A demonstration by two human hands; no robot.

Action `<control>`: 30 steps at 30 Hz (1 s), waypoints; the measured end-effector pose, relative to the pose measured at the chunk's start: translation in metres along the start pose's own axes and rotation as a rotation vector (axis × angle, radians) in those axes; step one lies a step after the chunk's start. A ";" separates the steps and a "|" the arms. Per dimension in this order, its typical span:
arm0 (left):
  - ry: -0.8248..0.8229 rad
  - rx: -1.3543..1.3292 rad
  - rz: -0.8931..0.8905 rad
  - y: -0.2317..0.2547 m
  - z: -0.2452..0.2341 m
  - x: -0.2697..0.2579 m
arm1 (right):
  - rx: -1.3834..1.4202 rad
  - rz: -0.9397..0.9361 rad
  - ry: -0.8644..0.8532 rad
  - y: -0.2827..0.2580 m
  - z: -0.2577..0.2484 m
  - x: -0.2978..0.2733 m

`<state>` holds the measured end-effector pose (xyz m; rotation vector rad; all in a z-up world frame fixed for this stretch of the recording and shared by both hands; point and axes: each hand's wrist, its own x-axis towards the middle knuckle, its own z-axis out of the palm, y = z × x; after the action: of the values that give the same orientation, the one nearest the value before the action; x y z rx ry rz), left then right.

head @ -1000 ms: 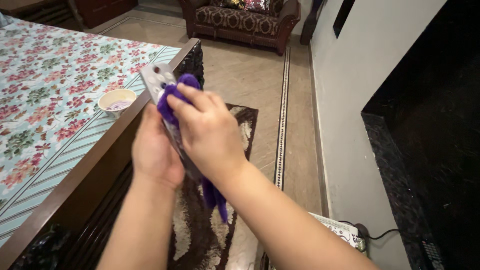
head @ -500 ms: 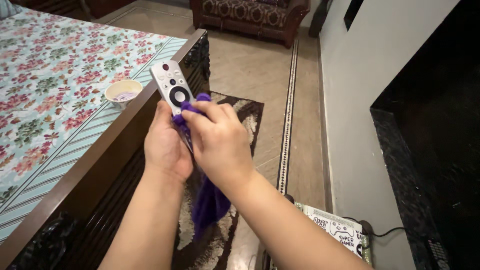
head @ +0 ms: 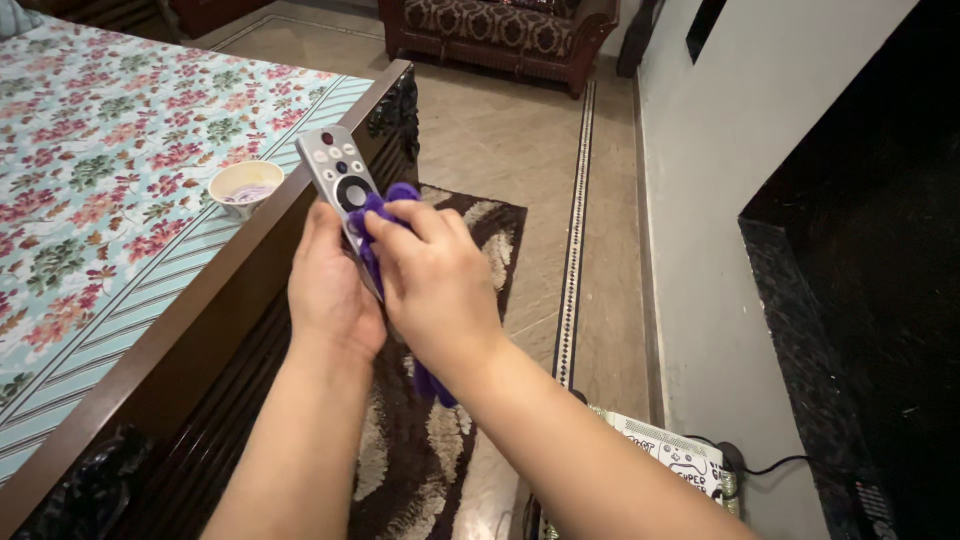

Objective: The person wipes two different TV remotes with a purple cloth, cleaning the front, back, and sides of each device before placing them on a small stool.

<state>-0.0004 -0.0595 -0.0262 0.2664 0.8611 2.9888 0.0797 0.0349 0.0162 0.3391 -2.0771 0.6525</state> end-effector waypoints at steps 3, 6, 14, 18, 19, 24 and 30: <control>0.000 -0.024 0.047 0.001 -0.011 0.009 | 0.021 -0.025 -0.045 -0.003 0.001 -0.008; 0.111 0.072 0.068 0.007 -0.020 0.018 | 0.045 -0.024 -0.095 -0.007 0.001 -0.020; 0.122 -0.033 0.051 -0.001 -0.021 0.010 | 0.032 -0.015 -0.053 -0.004 0.006 -0.020; 0.006 -0.143 0.048 -0.005 -0.019 0.009 | 0.042 0.021 0.010 0.001 0.007 -0.008; 0.007 -0.142 0.048 -0.006 -0.018 0.008 | 0.035 0.049 0.033 0.001 0.007 -0.007; 0.027 -0.139 0.095 -0.006 -0.012 0.006 | 0.029 0.096 0.054 -0.002 0.007 -0.001; 0.122 -0.050 0.126 0.011 -0.019 0.024 | 0.102 0.047 -0.056 -0.004 -0.003 -0.020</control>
<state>-0.0269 -0.0774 -0.0321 0.1430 0.8058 3.1675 0.0947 0.0328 0.0016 0.3712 -2.1147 0.7866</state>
